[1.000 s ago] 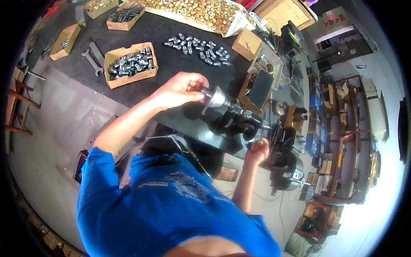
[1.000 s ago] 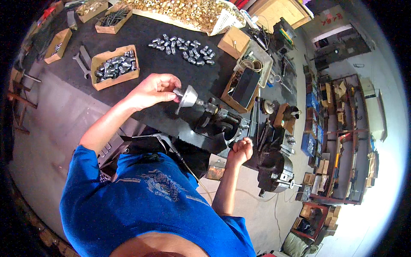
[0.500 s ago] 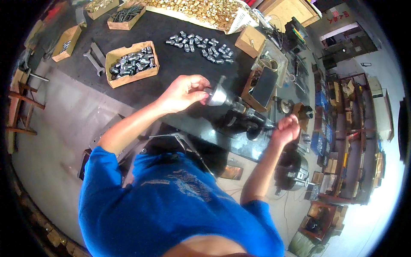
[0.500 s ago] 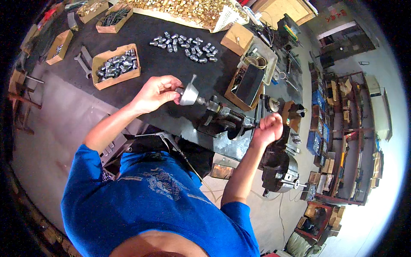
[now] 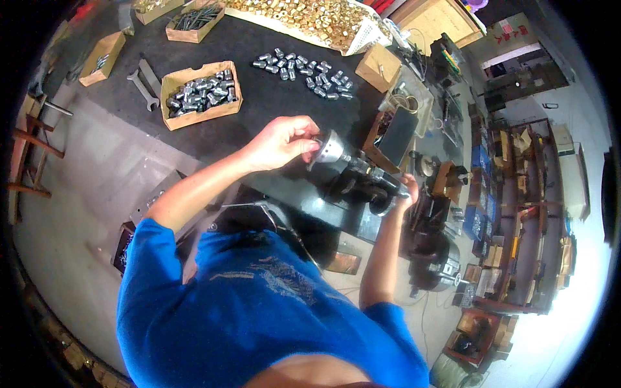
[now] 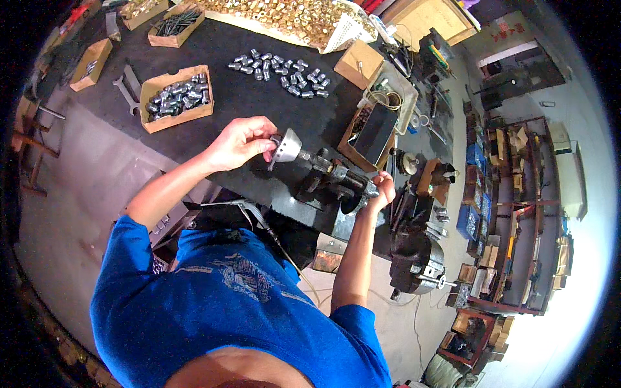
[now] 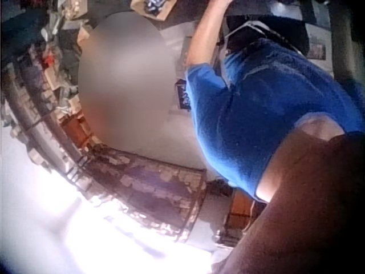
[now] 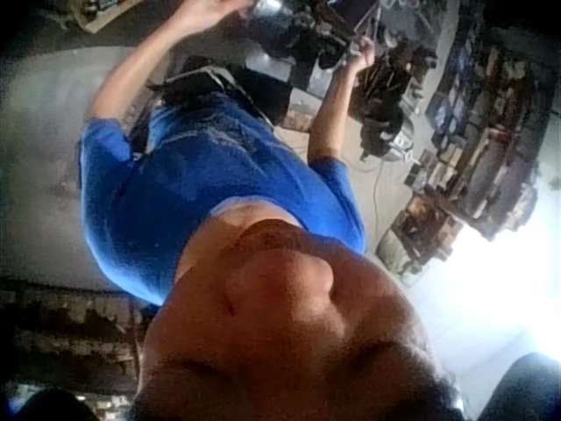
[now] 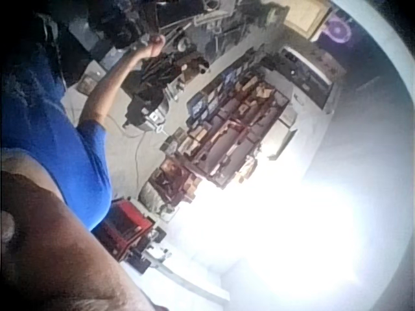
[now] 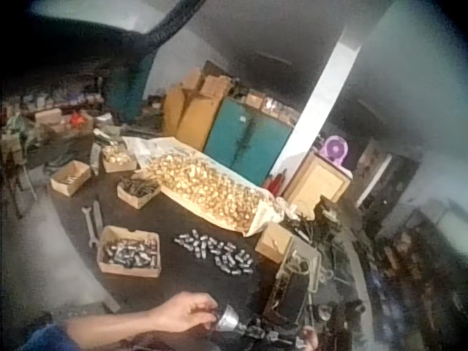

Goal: The person repeatedly places small cylindrical metal parts into a rotating polishing machine and removes them after a few seconds. They occasionally inspect the parts in their hands before returning them to the machine or placing them on the table. The process is repeated for multiple units from a pile on the workbench.

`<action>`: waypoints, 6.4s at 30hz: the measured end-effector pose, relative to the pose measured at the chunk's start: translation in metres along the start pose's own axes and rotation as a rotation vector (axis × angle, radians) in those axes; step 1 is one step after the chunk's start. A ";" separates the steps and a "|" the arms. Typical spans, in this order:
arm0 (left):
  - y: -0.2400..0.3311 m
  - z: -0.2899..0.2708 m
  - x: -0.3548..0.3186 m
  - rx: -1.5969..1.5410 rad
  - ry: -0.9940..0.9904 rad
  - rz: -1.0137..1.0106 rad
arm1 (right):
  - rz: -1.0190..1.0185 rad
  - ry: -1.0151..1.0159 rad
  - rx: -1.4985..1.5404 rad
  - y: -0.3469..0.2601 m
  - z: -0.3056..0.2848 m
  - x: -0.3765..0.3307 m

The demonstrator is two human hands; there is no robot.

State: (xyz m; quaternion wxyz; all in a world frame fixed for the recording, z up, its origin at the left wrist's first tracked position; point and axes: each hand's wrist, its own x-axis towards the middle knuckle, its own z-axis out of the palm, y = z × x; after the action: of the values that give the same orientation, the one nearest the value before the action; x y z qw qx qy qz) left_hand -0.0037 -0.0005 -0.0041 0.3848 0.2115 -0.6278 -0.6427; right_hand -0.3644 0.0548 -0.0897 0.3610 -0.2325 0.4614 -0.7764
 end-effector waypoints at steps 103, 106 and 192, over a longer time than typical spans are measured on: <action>0.017 0.063 -0.069 -0.787 0.219 -0.338 | -0.676 -0.958 -0.762 -0.064 0.162 -0.182; 0.015 0.061 -0.071 -0.756 0.217 -0.311 | -0.678 -0.967 -0.759 -0.061 0.163 -0.182; 0.008 -0.017 0.006 -0.082 -0.037 -0.023 | 0.168 0.132 0.295 -0.028 -0.014 -0.098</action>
State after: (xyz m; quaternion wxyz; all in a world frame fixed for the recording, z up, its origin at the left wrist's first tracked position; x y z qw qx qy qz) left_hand 0.0070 -0.0154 0.0030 0.3739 0.1907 -0.6057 -0.6760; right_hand -0.3216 0.1474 -0.0740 0.4236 -0.0862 0.3830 -0.8163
